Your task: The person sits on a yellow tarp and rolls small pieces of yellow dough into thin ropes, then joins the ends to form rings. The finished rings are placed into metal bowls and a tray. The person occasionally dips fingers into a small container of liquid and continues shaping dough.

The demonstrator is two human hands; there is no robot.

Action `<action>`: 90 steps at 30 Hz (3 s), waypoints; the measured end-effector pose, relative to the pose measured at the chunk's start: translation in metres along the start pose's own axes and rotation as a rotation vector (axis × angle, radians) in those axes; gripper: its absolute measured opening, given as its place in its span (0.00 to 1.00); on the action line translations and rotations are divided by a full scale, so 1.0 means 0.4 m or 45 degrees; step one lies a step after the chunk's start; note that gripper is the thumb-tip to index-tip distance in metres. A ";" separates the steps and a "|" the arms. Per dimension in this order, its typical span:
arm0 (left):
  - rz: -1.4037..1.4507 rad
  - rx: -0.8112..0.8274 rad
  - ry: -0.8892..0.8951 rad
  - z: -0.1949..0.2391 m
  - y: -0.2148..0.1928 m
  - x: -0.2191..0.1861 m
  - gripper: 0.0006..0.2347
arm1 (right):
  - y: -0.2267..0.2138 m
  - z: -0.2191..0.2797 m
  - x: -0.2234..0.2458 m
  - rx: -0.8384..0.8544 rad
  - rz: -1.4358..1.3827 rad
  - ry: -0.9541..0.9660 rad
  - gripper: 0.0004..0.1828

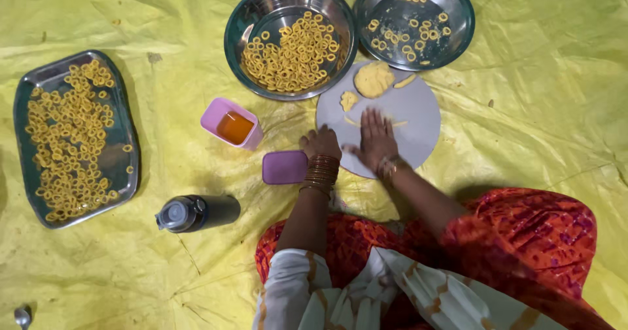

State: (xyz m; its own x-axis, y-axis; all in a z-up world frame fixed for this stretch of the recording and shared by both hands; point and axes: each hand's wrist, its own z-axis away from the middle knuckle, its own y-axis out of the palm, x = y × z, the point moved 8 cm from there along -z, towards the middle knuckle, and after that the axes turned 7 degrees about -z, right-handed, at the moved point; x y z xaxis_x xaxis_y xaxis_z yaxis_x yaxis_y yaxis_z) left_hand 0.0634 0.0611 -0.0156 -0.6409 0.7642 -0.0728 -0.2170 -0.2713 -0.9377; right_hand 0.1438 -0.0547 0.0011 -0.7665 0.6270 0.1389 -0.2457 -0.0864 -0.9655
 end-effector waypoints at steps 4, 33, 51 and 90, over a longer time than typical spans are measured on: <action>0.022 0.004 -0.012 -0.023 0.026 -0.001 0.13 | 0.077 0.121 0.022 0.177 0.021 -0.044 0.61; 0.136 0.240 -0.033 -0.011 0.033 0.018 0.39 | -0.018 0.045 -0.078 0.028 -0.138 0.207 0.57; 0.076 0.316 -0.036 -0.006 0.040 -0.003 0.40 | 0.055 0.150 -0.115 0.089 -0.078 0.192 0.58; 0.139 0.316 -0.009 0.014 0.012 0.003 0.40 | -0.027 0.080 -0.226 0.130 -0.102 0.423 0.58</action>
State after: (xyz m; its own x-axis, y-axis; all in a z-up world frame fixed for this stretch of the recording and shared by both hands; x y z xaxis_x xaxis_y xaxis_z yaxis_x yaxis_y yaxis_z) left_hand 0.0575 0.0574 -0.0183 -0.6754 0.7186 -0.1655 -0.3199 -0.4877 -0.8123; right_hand 0.1968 -0.1354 0.0060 -0.5118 0.8509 0.1180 -0.3680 -0.0931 -0.9252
